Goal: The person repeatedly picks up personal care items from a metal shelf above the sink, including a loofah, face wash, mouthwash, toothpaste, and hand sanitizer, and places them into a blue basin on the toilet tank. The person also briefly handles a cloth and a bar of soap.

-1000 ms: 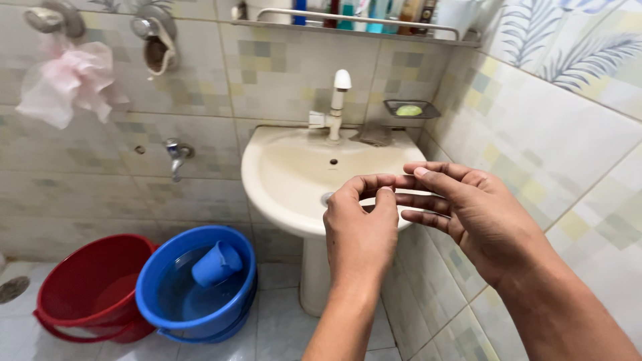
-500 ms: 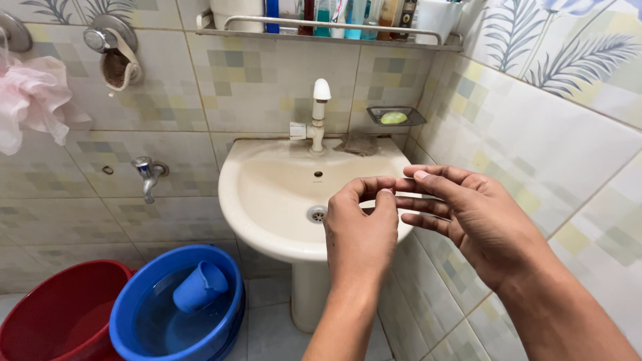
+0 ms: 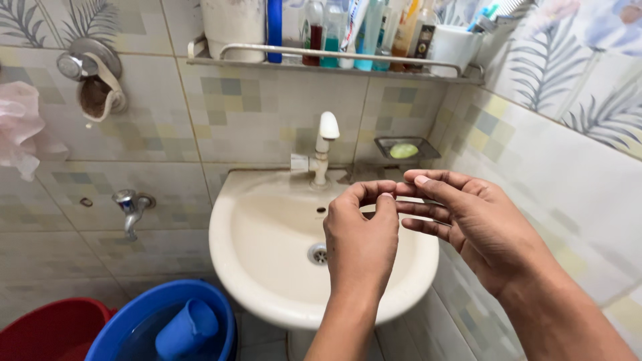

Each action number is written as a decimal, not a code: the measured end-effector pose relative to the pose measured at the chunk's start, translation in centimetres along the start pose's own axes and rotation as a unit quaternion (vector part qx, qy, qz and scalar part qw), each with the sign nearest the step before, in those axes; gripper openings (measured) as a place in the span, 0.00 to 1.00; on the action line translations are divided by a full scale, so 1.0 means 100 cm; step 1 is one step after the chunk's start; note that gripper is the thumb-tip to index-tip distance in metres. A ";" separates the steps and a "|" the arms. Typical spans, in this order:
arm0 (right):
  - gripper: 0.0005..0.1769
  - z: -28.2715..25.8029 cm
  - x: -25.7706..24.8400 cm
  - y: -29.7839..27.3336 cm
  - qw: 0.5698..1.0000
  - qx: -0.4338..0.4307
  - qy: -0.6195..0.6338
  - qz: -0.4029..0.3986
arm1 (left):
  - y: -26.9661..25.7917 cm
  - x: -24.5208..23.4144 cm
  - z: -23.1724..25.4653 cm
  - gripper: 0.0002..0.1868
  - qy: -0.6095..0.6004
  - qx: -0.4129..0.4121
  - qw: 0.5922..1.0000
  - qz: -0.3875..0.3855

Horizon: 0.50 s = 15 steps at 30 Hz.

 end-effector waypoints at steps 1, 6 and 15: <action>0.18 -0.002 0.003 0.008 1.000 -0.001 0.000 0.000 | 0.009 0.000 0.003 0.13 0.002 -0.005 1.000 -0.001; 0.17 -0.014 0.021 0.057 1.000 -0.020 0.012 -0.007 | 0.059 -0.001 0.020 0.13 0.008 0.022 1.000 0.012; 0.16 -0.047 0.048 0.145 0.996 -0.086 0.027 -0.007 | 0.156 -0.005 0.060 0.11 -0.009 0.138 0.989 0.056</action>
Point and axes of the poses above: each hand's wrist, its own y-axis towards the middle knuckle, its own x-axis out of the palm, z = x × y, the point moved 3 cm from there along y, towards the middle knuckle, and after that the axes turned 6 degrees about -x, right-handed, at the moved point
